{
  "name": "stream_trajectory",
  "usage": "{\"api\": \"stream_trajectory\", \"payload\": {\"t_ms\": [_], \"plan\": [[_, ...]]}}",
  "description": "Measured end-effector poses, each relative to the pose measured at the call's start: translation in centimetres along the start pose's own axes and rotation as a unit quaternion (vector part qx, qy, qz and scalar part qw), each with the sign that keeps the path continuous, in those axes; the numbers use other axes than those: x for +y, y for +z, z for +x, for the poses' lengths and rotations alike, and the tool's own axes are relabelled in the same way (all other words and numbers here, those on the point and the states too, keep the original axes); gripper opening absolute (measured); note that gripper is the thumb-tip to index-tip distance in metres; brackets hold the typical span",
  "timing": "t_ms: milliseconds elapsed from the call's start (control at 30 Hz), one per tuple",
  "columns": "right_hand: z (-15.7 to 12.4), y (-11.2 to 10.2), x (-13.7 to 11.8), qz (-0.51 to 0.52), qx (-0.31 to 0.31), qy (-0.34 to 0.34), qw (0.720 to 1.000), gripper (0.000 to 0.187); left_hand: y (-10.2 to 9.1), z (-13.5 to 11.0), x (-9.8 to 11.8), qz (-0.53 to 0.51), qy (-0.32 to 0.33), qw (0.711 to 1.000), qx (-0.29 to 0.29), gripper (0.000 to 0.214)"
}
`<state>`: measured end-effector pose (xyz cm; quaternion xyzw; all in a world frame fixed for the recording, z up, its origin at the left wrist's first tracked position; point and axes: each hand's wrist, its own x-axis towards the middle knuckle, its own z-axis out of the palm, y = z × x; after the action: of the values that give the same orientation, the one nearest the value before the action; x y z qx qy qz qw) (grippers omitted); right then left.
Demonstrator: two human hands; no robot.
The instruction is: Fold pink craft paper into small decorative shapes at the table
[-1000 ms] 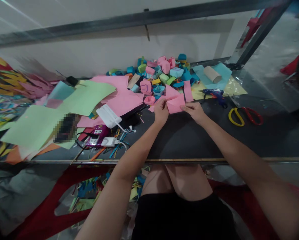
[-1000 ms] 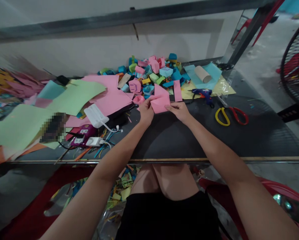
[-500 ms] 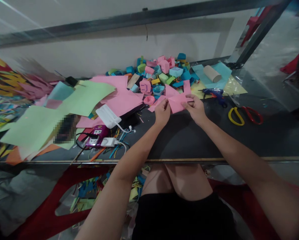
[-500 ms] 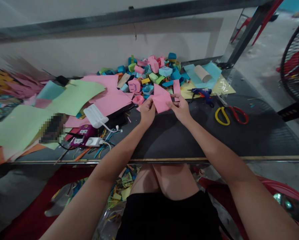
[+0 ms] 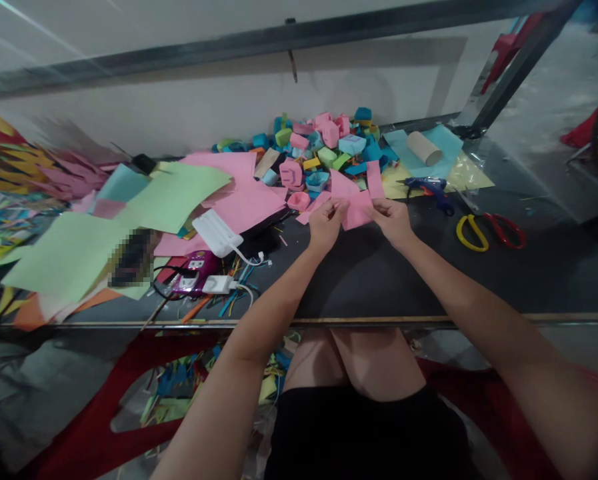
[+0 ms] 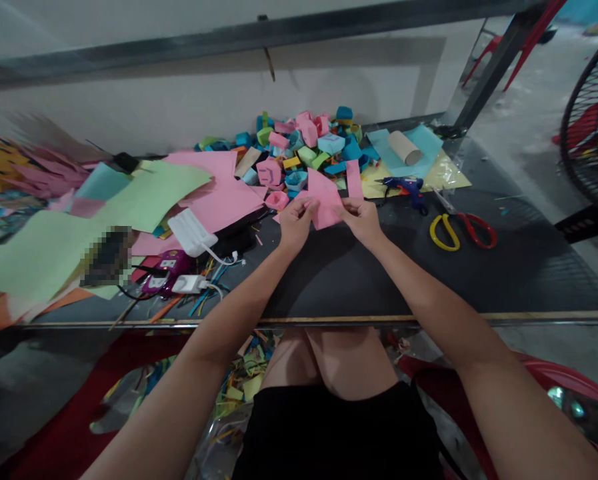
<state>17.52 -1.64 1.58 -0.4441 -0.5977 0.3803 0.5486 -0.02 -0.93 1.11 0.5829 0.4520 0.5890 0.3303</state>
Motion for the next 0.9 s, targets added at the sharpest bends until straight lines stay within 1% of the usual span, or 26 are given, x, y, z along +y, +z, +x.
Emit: {"api": "stream_trajectory", "payload": {"t_ms": [133,233,400,667,900], "plan": [[0.18,0.14,-0.01,0.028,0.048,-0.009,0.998,0.05,0.13,-0.36,-0.14,0.009,0.013,1.0,-0.007,0.016],[0.18,0.06,-0.05,0.016,0.073,-0.008,0.997,0.051,0.26,-0.58,0.06,0.004,0.018,1.0,-0.018,0.017],[-0.03,-0.13,-0.22,-0.008,0.074,-0.028,0.997,0.052,0.21,-0.67,0.54,0.018,0.005,1.0,-0.022,0.016],[0.12,-0.29,0.23,-0.048,0.096,-0.054,0.993,0.059,0.38,-0.93,0.19,0.0,0.023,0.999,-0.04,0.028],[0.03,-0.26,0.13,-0.038,0.083,-0.087,0.992,0.052,0.43,-0.86,0.12,-0.006,0.024,0.999,-0.031,0.029]]}}
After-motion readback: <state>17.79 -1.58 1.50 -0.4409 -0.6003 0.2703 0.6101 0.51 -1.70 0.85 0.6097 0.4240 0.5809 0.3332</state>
